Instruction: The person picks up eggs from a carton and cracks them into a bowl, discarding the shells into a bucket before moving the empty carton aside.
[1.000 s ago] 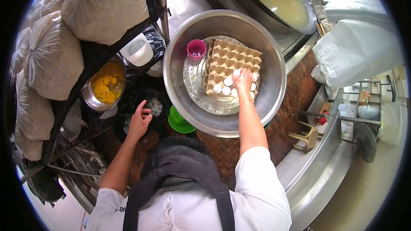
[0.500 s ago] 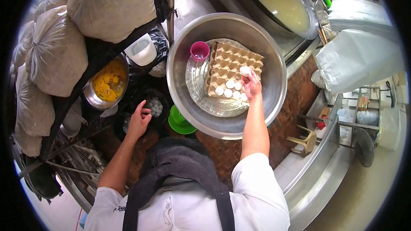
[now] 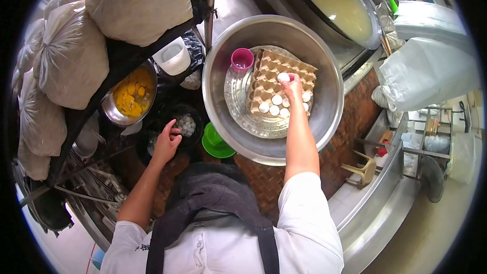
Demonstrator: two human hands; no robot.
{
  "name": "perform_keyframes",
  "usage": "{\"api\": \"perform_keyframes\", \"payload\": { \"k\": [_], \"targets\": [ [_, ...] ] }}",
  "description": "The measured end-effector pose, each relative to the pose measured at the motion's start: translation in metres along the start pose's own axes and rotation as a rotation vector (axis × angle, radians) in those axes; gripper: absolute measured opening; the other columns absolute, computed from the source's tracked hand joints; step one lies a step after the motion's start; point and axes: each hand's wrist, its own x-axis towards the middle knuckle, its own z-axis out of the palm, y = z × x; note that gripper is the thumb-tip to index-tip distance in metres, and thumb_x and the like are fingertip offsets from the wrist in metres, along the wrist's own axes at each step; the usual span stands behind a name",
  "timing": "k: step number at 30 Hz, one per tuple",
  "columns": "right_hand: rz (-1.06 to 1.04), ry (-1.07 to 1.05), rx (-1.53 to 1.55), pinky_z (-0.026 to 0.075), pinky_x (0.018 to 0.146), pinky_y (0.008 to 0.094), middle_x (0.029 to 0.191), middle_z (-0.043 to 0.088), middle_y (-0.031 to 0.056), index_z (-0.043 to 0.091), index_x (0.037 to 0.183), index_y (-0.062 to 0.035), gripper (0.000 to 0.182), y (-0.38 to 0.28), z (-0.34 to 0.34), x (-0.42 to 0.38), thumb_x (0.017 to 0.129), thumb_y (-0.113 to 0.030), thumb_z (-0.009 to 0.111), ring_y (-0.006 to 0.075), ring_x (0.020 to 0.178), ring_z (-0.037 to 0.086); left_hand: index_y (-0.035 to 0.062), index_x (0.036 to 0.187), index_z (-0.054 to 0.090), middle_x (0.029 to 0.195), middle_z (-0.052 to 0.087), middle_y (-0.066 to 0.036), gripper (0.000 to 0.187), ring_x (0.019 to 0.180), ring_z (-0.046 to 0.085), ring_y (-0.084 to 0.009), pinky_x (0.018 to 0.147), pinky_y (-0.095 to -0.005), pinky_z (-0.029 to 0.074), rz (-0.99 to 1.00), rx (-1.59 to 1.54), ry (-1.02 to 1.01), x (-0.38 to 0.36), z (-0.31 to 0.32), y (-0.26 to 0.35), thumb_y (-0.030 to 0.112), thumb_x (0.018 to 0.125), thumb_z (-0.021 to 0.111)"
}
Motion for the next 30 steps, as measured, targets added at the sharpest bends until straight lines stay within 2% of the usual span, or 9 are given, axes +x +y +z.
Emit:
{"api": "perform_keyframes", "payload": {
  "k": [6, 9, 12, 15, 18, 21, 24, 26, 30],
  "targets": [
    [0.128, -0.055, 0.136, 0.054, 0.062, 0.0267, 0.095, 0.068, 0.0076, 0.059, 0.112, -0.0002, 0.039, -0.009, -0.003, -0.008, 0.081, -0.011, 0.079, 0.0136, 0.077, 0.065, 0.0037, 0.14, 0.047, 0.103, 0.067, -0.012, 0.058, 0.074, 0.064, -0.0181, 0.074, -0.0321, 0.053, 0.006, -0.018, -0.001, -0.002, -0.001, -0.006, 0.008, 0.085, 0.065],
    [-0.101, 0.014, -0.083, 0.053, 0.063, 0.0255, 0.098, 0.069, 0.008, 0.06, 0.11, 0.0003, 0.038, 0.017, 0.003, 0.002, 0.081, -0.013, 0.079, 0.0118, 0.081, 0.065, 0.0032, 0.139, 0.048, 0.102, 0.067, -0.012, 0.057, 0.074, 0.064, -0.018, 0.074, -0.032, 0.053, 0.005, -0.025, -0.003, -0.002, -0.001, -0.004, 0.008, 0.085, 0.065],
    [-0.053, 0.048, -0.064, 0.052, 0.062, 0.0246, 0.1, 0.069, 0.0076, 0.062, 0.112, -0.0012, 0.036, 0.013, 0.002, -0.002, 0.082, -0.015, 0.078, 0.0103, 0.082, 0.064, 0.0028, 0.138, 0.049, 0.102, 0.067, -0.013, 0.056, 0.074, 0.064, -0.018, 0.074, -0.0319, 0.053, 0.004, -0.024, -0.006, -0.001, -0.002, -0.003, 0.008, 0.085, 0.065],
    [0.062, -0.019, 0.076, 0.049, 0.059, 0.0246, 0.1, 0.069, 0.0067, 0.062, 0.117, -0.0049, 0.038, 0.009, 0.002, -0.004, 0.084, -0.016, 0.076, 0.0101, 0.08, 0.063, 0.0028, 0.138, 0.049, 0.103, 0.067, -0.013, 0.055, 0.073, 0.064, -0.0179, 0.074, -0.0318, 0.053, 0.005, -0.009, -0.011, 0.001, -0.002, -0.006, 0.008, 0.085, 0.064],
    [0.267, -0.087, 0.379, 0.046, 0.056, 0.0243, 0.098, 0.069, 0.0053, 0.062, 0.121, -0.0081, 0.037, 0.003, -0.002, -0.005, 0.086, -0.014, 0.073, 0.0096, 0.076, 0.061, 0.0028, 0.137, 0.05, 0.103, 0.067, -0.013, 0.054, 0.073, 0.064, -0.0179, 0.074, -0.0319, 0.053, 0.006, 0.003, -0.016, 0.002, -0.003, -0.006, 0.008, 0.085, 0.064],
    [0.358, -0.131, 0.473, 0.045, 0.057, 0.0241, 0.1, 0.068, 0.0056, 0.061, 0.124, -0.0085, 0.04, -0.002, -0.006, -0.005, 0.086, -0.013, 0.074, 0.0093, 0.077, 0.06, 0.0027, 0.136, 0.051, 0.103, 0.067, -0.013, 0.053, 0.074, 0.064, -0.018, 0.074, -0.032, 0.053, 0.001, 0.01, -0.021, 0.002, -0.004, -0.001, 0.009, 0.085, 0.064],
    [0.276, -0.003, 0.245, 0.049, 0.063, 0.0252, 0.103, 0.066, 0.0072, 0.059, 0.124, -0.0054, 0.042, -0.019, -0.005, -0.018, 0.086, -0.013, 0.075, 0.0108, 0.083, 0.061, 0.0025, 0.135, 0.052, 0.103, 0.068, -0.013, 0.052, 0.074, 0.064, -0.0183, 0.074, -0.0321, 0.053, 0.007, 0.006, -0.015, 0.003, -0.004, -0.003, 0.009, 0.085, 0.064],
    [0.144, 0.009, 0.164, 0.051, 0.069, 0.0268, 0.105, 0.066, 0.0091, 0.058, 0.125, -0.0019, 0.047, 0.018, 0.002, 0.002, 0.085, -0.014, 0.077, 0.0127, 0.087, 0.062, 0.0024, 0.134, 0.053, 0.102, 0.068, -0.013, 0.051, 0.074, 0.064, -0.0185, 0.074, -0.0321, 0.053, 0.014, 0.006, -0.012, 0.003, -0.003, -0.004, 0.008, 0.085, 0.064],
    [0.02, 0.031, -0.045, 0.054, 0.078, 0.0289, 0.106, 0.066, 0.0112, 0.054, 0.128, 0.004, 0.051, 0.023, -0.004, 0.008, 0.086, -0.014, 0.076, 0.0166, 0.094, 0.064, 0.0022, 0.133, 0.053, 0.101, 0.068, -0.013, 0.05, 0.074, 0.064, -0.0187, 0.074, -0.0321, 0.053, 0.02, 0.01, -0.008, 0.003, -0.003, -0.005, 0.009, 0.085, 0.065]
  ]
}}
